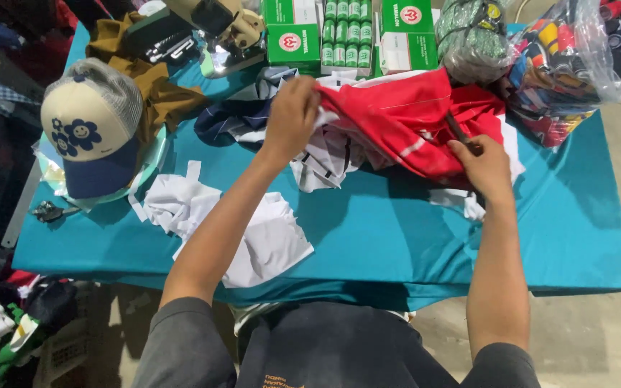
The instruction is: Cutting fabric strips and trimming a red and white garment with scissors on a workbench.
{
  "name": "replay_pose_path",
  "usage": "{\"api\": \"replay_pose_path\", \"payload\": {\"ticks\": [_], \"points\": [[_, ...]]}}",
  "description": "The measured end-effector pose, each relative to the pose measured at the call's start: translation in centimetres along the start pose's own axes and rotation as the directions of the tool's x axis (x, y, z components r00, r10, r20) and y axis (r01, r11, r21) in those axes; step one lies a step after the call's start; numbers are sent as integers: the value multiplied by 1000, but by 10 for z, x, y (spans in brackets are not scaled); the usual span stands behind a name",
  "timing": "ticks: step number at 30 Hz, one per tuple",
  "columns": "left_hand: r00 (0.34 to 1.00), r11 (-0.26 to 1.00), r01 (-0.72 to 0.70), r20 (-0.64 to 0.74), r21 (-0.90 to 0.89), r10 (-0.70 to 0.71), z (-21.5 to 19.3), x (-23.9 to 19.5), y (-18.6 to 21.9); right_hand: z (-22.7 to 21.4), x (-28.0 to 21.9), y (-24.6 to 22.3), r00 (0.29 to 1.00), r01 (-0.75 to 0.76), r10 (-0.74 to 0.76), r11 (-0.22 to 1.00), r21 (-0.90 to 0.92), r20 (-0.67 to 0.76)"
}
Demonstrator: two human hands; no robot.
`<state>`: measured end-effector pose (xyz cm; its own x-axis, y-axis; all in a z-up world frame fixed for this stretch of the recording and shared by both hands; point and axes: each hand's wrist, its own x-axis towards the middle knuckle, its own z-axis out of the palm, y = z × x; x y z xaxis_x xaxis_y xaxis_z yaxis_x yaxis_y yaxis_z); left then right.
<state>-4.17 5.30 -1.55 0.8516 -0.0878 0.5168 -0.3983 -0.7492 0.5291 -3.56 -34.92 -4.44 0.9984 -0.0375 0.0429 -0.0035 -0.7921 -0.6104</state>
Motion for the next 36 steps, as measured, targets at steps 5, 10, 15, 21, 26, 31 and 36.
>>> {"api": "replay_pose_path", "payload": {"ticks": [5, 10, 15, 21, 26, 31, 36], "points": [[860, 771, 372, -120, -517, -495, -58, 36, 26, -29, -2, 33, 996, -17, 13, 999, -51, -83], [730, 312, 417, 111, -854, -674, -91, 50, 59, -26, -8, 52, 970, -230, 190, 916, -330, -150], [650, 317, 703, 395, -636, -649, -96, 58, 115, -4, -26, -8, 924, -58, -173, 818, -572, -341], [718, 323, 695, 642, -642, -268, -84, 60, 144, 35, -54, -153, 869, 490, -494, 868, 88, 32], [747, 898, 188, 652, -399, 133, -107, 45, 130, 110, 23, -63, 879, 444, -434, 591, 674, -199], [949, 942, 52, 278, 333, -151, -67, 42, 43, -15, 18, -139, 922, 358, -173, 716, 599, -345], [988, 955, -156, 52, 252, 147, -53, 23, 23, -58, 3, -112, 859, 465, -434, 883, 58, -273]]}}
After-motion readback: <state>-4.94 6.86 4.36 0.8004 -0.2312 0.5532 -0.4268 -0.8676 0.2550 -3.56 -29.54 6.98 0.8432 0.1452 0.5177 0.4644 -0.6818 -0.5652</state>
